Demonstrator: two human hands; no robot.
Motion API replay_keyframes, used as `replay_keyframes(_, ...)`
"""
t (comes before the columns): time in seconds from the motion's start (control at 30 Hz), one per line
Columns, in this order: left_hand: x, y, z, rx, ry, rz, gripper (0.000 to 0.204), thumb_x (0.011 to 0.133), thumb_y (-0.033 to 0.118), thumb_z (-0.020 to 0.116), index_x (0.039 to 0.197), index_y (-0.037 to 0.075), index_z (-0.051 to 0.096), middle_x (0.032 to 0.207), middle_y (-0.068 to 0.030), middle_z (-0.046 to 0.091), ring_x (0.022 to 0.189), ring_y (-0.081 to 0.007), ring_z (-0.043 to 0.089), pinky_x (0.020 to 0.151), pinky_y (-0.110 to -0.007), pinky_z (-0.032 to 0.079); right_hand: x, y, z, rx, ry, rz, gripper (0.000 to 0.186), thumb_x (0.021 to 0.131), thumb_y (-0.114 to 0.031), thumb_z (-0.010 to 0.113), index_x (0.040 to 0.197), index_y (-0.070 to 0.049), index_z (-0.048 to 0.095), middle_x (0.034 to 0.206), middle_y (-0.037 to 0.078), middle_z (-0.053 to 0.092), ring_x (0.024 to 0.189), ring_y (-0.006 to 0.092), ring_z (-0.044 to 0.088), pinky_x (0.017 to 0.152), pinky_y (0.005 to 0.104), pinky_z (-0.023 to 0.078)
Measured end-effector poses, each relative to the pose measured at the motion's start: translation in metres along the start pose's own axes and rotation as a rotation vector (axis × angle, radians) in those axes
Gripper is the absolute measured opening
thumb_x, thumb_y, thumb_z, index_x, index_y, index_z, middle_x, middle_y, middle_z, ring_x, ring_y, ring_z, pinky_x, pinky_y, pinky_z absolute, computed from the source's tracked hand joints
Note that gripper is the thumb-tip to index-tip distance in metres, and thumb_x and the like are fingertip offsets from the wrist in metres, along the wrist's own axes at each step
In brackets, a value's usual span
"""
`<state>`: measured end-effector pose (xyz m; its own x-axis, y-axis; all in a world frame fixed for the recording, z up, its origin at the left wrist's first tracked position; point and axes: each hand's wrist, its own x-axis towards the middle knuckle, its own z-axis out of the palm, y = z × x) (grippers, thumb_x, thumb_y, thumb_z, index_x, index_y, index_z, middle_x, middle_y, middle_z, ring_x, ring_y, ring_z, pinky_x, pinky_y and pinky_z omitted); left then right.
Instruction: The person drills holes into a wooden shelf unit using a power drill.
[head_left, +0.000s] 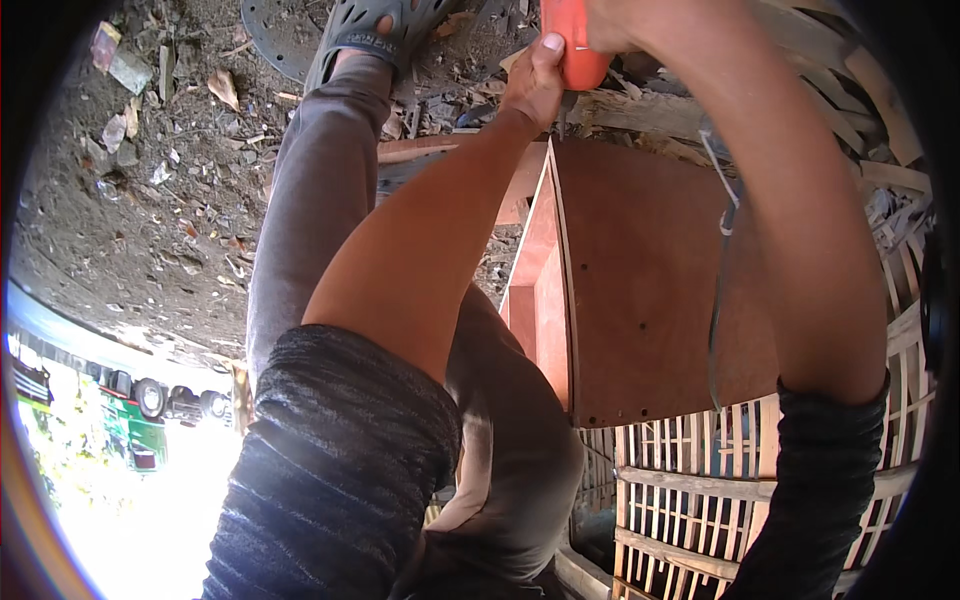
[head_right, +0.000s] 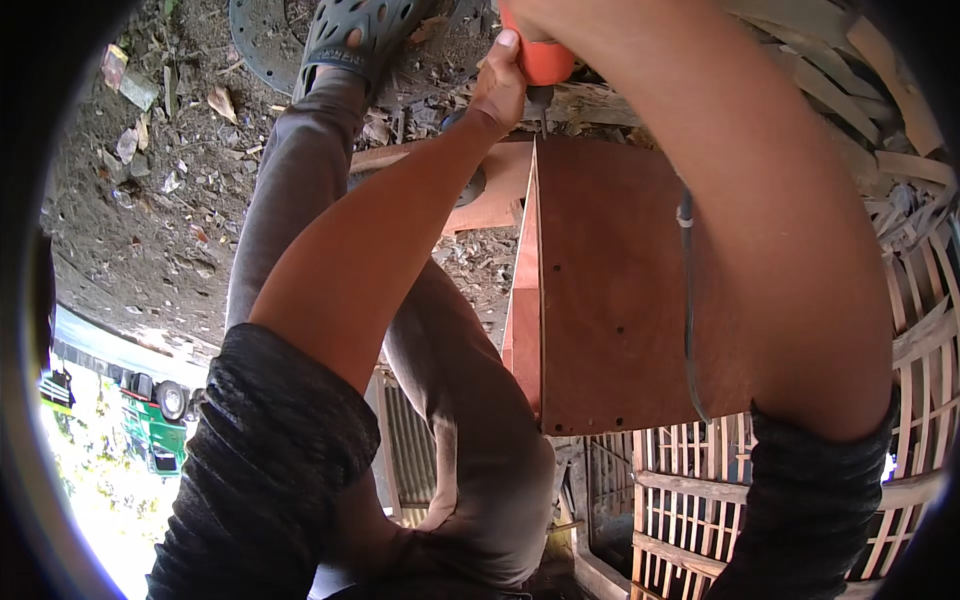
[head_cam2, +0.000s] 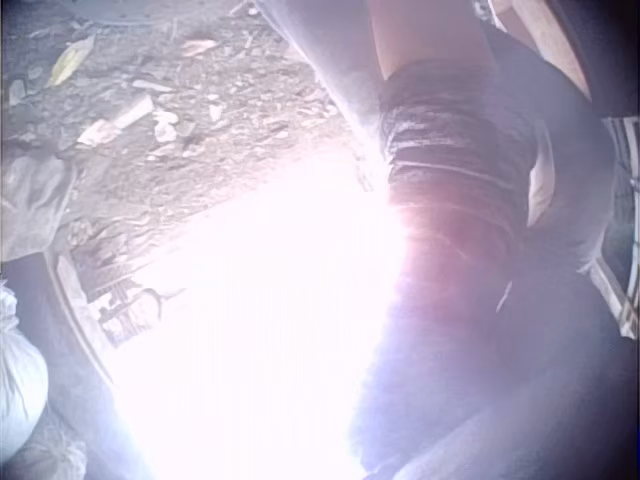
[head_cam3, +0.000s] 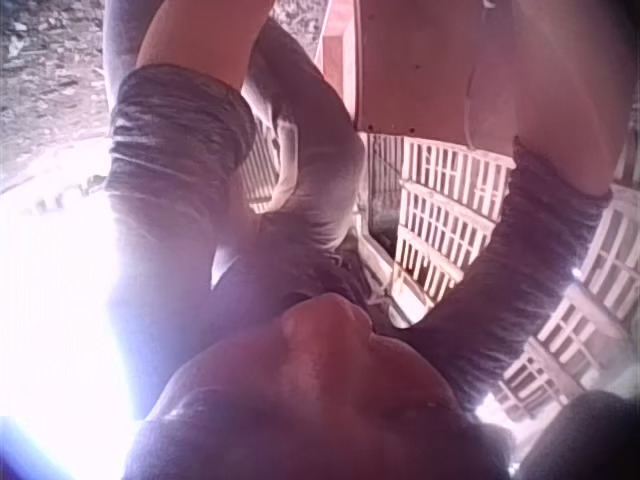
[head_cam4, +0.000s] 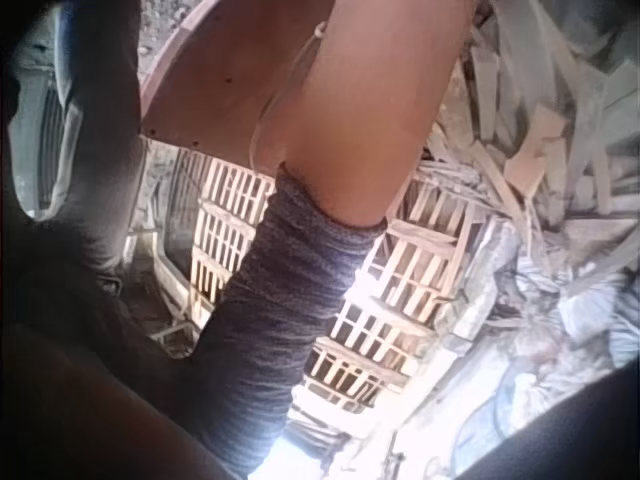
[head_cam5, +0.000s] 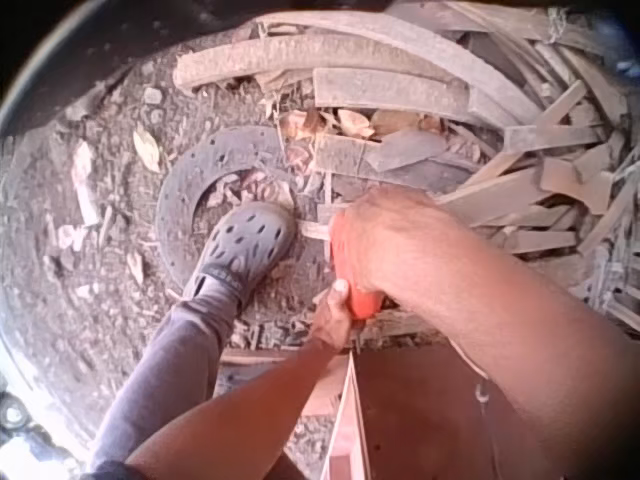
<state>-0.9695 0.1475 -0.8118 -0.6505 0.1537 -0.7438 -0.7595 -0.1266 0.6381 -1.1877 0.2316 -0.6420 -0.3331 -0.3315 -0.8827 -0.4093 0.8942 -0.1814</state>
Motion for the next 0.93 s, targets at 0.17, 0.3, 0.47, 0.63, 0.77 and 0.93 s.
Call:
replay_keyframes(0.17,-0.001,0.007,0.008,0.024,-0.057,-0.021,0.077,0.101,0.066,0.032,0.147,0.007,0.052,0.133,-0.0196,0.064,0.123,-0.0321,0.059,0.108,-0.04,0.041,-0.002,0.007,0.003,-0.011,-0.027,0.041,0.037,0.07,-0.031,0.082,0.102,-0.012,0.076,0.095,0.019,0.075,0.091,0.0347,0.073,0.078,0.046,0.058)
replay_keyframes(0.3,-0.009,0.018,0.01,0.169,-0.037,-0.078,0.076,0.101,0.065,0.031,0.148,0.008,0.05,0.133,-0.0206,0.063,0.121,-0.0341,0.06,0.106,-0.042,0.043,0.001,0.004,0.008,-0.021,-0.047,0.044,0.036,0.071,-0.031,0.081,0.103,-0.014,0.076,0.096,0.019,0.075,0.091,0.0344,0.073,0.078,0.046,0.059)
replay_keyframes(0.47,-0.004,0.019,0.003,0.099,-0.084,-0.088,0.076,0.101,0.064,0.034,0.147,0.005,0.048,0.133,-0.0188,0.063,0.124,-0.0313,0.058,0.11,-0.041,0.039,0.008,0.009,0.013,-0.078,-0.041,0.031,0.041,0.07,-0.035,0.082,0.104,-0.015,0.075,0.096,0.018,0.075,0.095,0.0339,0.073,0.079,0.0466,0.06)
replay_keyframes(0.63,-0.002,0.031,-0.031,0.178,-0.209,-0.225,0.081,0.099,0.067,0.036,0.144,0.001,0.05,0.133,-0.0171,0.062,0.124,-0.0277,0.055,0.11,-0.04,0.038,0.012,0.009,0.027,0.002,0.193,-0.04,0.046,0.068,-0.036,0.085,0.107,-0.015,0.074,0.095,0.017,0.075,0.097,0.0347,0.074,0.083,0.0455,0.06)
replay_keyframes(0.77,-0.026,0.105,-0.038,0.31,-0.454,-0.328,0.087,0.095,0.071,0.041,0.151,0.005,0.041,0.144,-0.016,0.055,0.132,-0.0282,0.051,0.113,-0.042,0.035,-0.069,0.006,-0.024,0.147,0.163,0.138,0.04,0.071,-0.03,0.086,0.106,-0.016,0.072,0.091,0.018,0.075,0.094,0.0366,0.074,0.085,0.0441,0.059)
replay_keyframes(0.93,-0.06,0.215,-0.092,0.395,-0.479,-0.442,0.095,0.095,0.074,0.046,0.166,0.02,0.015,0.164,-0.0136,0.037,0.155,-0.0357,0.028,0.125,-0.047,0.02,-0.278,0.02,-0.072,0.583,0.473,0.378,0.036,0.077,-0.026,0.082,0.106,-0.011,0.067,0.092,0.018,0.077,0.087,0.0337,0.076,0.08,0.0437,0.059)
